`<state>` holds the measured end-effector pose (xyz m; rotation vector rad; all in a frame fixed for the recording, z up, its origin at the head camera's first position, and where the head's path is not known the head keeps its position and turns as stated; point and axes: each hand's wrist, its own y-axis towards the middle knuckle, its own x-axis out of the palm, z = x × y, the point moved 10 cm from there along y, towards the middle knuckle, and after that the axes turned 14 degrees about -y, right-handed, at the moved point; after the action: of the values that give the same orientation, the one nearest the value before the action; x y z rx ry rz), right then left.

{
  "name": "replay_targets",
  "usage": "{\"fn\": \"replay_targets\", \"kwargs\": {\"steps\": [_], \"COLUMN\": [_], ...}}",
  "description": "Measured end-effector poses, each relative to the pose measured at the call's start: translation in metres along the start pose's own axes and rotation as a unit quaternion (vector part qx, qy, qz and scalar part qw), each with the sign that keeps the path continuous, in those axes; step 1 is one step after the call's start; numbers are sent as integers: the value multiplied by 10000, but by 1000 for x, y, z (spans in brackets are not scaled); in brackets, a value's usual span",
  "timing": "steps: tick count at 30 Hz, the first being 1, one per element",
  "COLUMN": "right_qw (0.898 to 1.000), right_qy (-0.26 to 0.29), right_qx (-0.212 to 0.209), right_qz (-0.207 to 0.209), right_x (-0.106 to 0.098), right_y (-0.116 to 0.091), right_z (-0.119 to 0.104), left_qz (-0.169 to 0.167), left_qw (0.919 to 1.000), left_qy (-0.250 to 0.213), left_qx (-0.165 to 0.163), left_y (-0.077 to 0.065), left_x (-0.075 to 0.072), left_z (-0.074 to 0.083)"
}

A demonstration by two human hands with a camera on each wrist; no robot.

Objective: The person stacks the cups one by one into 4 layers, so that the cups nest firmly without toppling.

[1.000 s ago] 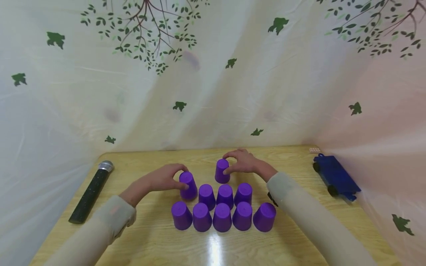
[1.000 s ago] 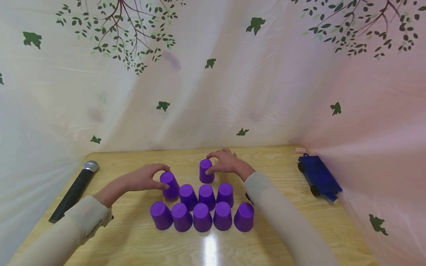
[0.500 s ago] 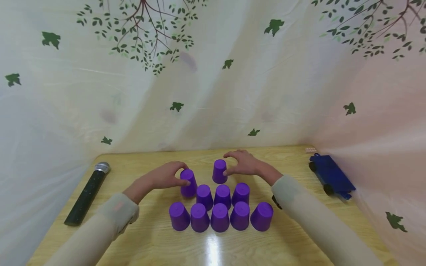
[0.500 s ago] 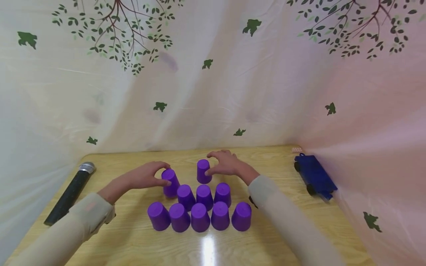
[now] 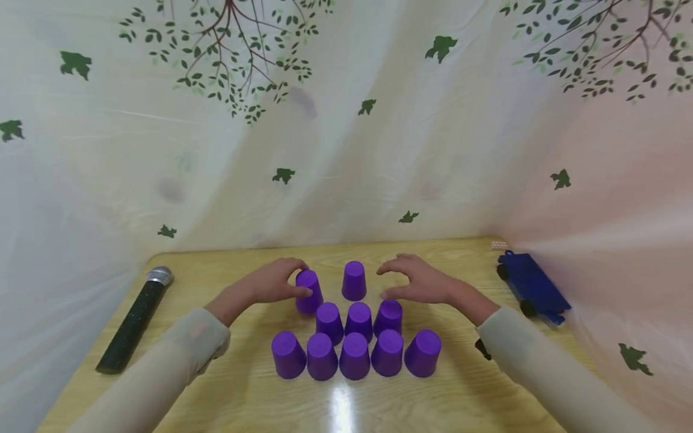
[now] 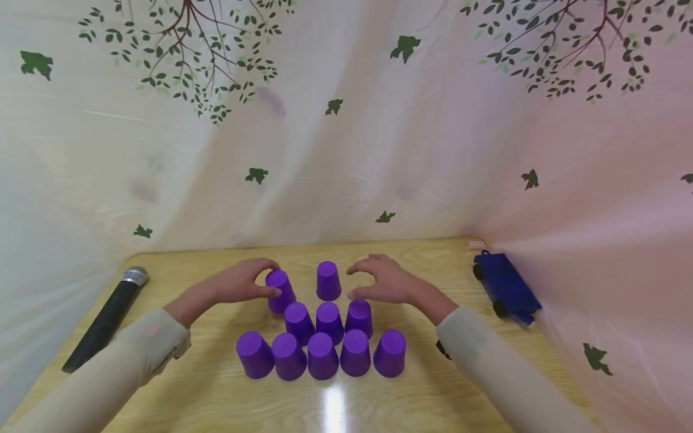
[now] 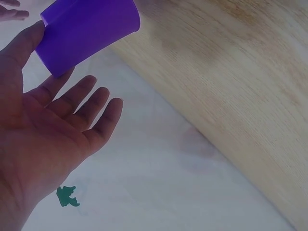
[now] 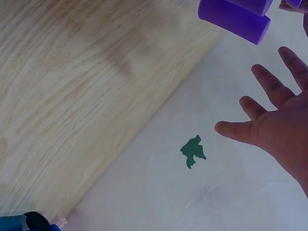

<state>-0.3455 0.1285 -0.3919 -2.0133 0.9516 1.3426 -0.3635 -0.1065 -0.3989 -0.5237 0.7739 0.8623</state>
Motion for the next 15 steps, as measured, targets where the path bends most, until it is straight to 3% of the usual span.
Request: {"fn": "replay_targets", "kwargs": {"steps": [6,15], "right_qw": [9999,9964], "right_qy": [-20,348], "right_qx": [-95,277], "right_qz": [-127,-718], "right_x": [3,14], "right_y": [-15,-29], "right_z": [-3,3], "left_qz": [2,-20], "left_qw": [10000,9998], "left_qy": [30,89], "left_qx": [66,150], "left_y": [7,21], "left_x": [0,3], "left_z": [3,2]}}
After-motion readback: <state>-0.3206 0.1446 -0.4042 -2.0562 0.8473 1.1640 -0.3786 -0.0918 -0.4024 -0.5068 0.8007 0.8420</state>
